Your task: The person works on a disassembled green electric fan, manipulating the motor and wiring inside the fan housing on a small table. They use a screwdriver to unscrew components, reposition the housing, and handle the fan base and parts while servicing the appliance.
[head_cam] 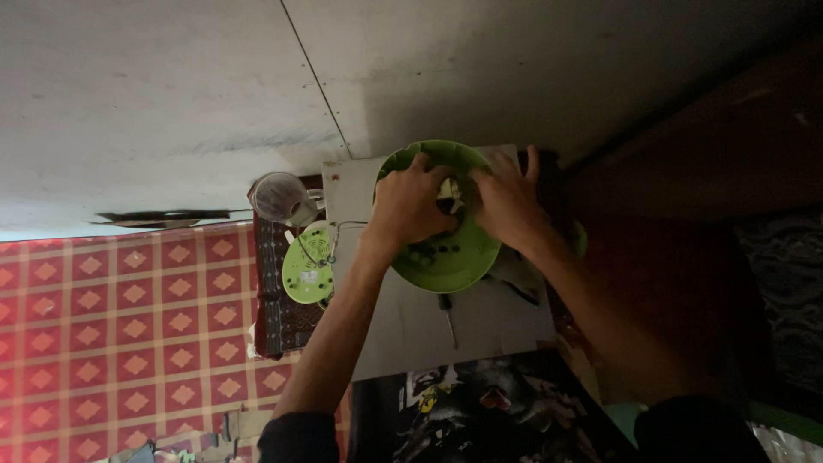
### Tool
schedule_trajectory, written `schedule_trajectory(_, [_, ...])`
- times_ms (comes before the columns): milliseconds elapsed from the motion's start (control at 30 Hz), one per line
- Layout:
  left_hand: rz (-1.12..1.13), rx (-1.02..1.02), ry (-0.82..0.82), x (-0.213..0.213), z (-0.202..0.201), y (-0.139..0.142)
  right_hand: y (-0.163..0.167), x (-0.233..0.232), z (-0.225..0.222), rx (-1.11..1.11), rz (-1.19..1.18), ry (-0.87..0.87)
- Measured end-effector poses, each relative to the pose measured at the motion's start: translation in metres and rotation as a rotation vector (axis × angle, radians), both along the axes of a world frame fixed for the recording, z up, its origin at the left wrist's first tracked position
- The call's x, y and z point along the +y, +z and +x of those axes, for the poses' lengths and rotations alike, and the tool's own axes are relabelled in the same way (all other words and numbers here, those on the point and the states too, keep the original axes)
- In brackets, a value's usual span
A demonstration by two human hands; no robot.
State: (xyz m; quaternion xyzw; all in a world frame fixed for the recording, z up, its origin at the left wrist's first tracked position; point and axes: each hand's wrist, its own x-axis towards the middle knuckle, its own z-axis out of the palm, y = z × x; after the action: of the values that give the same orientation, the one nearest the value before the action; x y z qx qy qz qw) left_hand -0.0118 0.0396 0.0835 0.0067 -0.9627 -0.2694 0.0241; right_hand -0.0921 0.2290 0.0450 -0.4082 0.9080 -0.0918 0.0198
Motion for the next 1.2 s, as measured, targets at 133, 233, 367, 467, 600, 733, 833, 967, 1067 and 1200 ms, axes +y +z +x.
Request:
schedule_trajectory(133, [-0.014,-0.001,-0.011,0.001,0.000,0.001,-0.001,0.000,-0.001,-0.020,0.149,-0.020])
schedule_trajectory(233, [-0.033,0.015,-0.023,0.001,0.001,0.000,-0.003,-0.004,0.001,0.127,0.193,-0.001])
schedule_trajectory(367, [-0.047,-0.019,-0.020,0.001,0.001,0.000,-0.004,-0.009,-0.001,0.112,0.123,-0.002])
schedule_trajectory(467, [-0.045,0.002,-0.015,0.002,0.001,0.000,0.002,-0.010,0.000,0.055,0.115,-0.002])
schedule_trajectory(600, [-0.036,0.020,-0.020,0.002,0.002,0.002,0.010,-0.008,0.005,-0.003,0.154,-0.003])
schedule_trajectory(733, [-0.010,0.049,-0.035,0.001,0.004,0.000,0.010,-0.009,0.005,0.015,0.183,-0.002])
schedule_trajectory(833, [-0.025,0.043,-0.041,0.001,0.003,-0.002,0.004,-0.008,0.003,-0.003,0.080,0.011])
schedule_trajectory(967, [-0.049,0.022,-0.031,0.001,0.001,-0.003,-0.006,-0.005,0.003,-0.025,0.008,0.005])
schedule_trajectory(1067, [-0.050,0.020,-0.038,0.000,0.002,-0.004,-0.009,-0.002,0.004,-0.023,-0.046,0.022])
schedule_trajectory(1200, [-0.057,-0.001,-0.041,0.000,0.001,-0.005,-0.010,-0.003,0.004,0.018,-0.082,0.024])
